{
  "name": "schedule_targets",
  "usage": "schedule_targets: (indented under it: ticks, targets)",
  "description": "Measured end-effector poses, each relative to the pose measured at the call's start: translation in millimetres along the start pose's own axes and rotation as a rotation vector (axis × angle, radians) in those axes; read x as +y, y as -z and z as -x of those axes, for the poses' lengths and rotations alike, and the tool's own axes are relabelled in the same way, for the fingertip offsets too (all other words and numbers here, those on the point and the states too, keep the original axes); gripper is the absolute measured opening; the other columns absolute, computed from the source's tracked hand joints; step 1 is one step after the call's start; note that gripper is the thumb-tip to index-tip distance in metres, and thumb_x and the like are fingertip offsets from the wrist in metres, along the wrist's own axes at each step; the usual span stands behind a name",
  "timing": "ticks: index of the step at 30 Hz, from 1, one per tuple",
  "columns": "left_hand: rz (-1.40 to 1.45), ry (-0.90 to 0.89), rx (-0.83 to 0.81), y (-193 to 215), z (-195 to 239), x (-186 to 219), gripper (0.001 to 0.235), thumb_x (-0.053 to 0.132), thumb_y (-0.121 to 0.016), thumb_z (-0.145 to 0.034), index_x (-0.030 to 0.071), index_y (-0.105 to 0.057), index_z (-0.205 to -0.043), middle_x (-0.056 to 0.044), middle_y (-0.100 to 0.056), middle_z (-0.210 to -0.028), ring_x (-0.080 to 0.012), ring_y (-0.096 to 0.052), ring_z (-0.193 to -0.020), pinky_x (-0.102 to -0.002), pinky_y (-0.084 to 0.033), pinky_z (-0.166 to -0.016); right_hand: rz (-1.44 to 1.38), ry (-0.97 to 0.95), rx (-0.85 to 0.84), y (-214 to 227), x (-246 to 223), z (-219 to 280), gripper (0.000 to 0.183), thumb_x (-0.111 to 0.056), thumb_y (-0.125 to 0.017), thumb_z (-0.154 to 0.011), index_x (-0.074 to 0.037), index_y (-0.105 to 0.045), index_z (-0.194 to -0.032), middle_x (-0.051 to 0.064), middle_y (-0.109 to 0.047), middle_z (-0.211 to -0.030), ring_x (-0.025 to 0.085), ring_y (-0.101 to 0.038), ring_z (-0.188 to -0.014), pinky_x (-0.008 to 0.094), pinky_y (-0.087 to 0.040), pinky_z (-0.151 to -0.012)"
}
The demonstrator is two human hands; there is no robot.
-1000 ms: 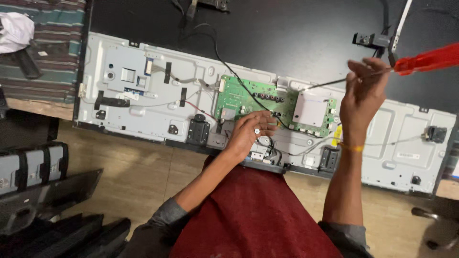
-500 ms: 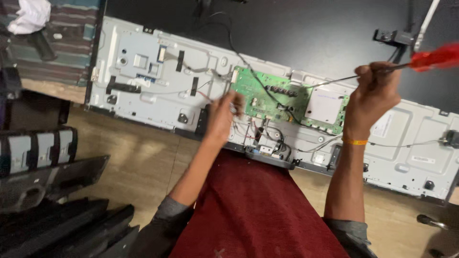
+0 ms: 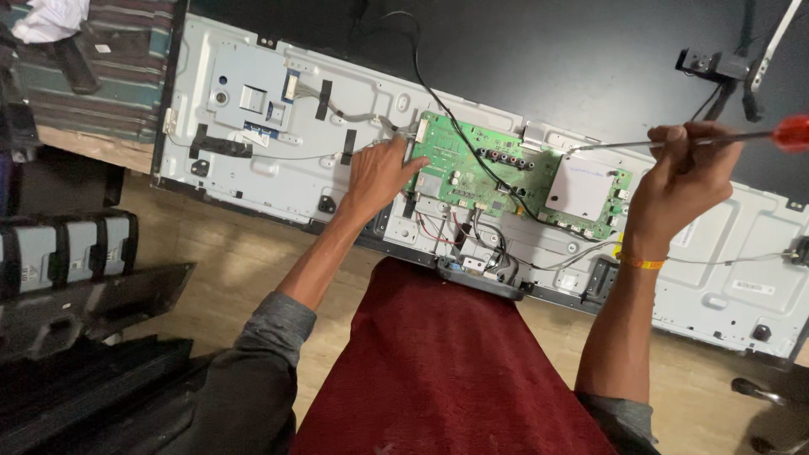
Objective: The person disassembles a television chassis, removes a metal bracket, cleans the interior with a brush, and uses a screwdriver to manipulate components and wires on the circuit board. The person then reattaches the bracket and continues adjusting internal parts.
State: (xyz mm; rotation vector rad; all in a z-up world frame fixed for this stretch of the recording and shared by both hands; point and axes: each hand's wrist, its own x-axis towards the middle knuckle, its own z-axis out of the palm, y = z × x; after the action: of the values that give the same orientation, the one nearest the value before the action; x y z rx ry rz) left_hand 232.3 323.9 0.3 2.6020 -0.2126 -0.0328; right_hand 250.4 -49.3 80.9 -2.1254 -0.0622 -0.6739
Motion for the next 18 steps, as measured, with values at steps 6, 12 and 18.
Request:
schedule_targets:
  ticks: [6, 12, 18]
  targets:
    - [0.17, 0.108, -0.077, -8.9, -6.0, -10.7, 0.039, 0.037, -0.075, -0.094, 0.003, -0.062, -0.08, -0.014, -0.063, -0.057, -0.0313, -0.064, -0.052, -0.046, -0.047, -0.052, 0.024, 0.049, -0.018, 1.1, -12.0, -2.9, 0.008, 0.002, -0.055, -0.122, 0.005, -0.05, -0.116, 0.016, -0.073, -0.101, 0.022, -0.08, -0.099, 0.032, -0.067, -0.086]
    - [0.209, 0.188, -0.072, -9.2, -7.4, -8.2, 0.038, 0.036, -0.079, -0.089, 0.003, -0.064, -0.08, -0.014, -0.062, -0.057, -0.0335, -0.065, -0.056, -0.048, -0.048, -0.057, 0.049, 0.009, -0.016, 0.3, -3.4, -4.2, 0.009, -0.001, -0.055, -0.124, 0.004, -0.052, -0.117, 0.016, -0.075, -0.101, 0.021, -0.081, -0.099, 0.03, -0.068, -0.083]
    - [0.151, 0.231, -0.036, -2.1, -8.9, -1.3, 0.042, 0.04, -0.082, -0.085, 0.004, -0.065, -0.074, -0.015, -0.064, -0.06, -0.0351, -0.066, -0.058, -0.048, -0.048, -0.056, 0.002, -0.033, -0.03, -4.6, 6.5, -8.6, 0.001, 0.003, -0.055, -0.121, 0.004, -0.054, -0.122, 0.015, -0.077, -0.101, 0.02, -0.082, -0.097, 0.028, -0.065, -0.081]
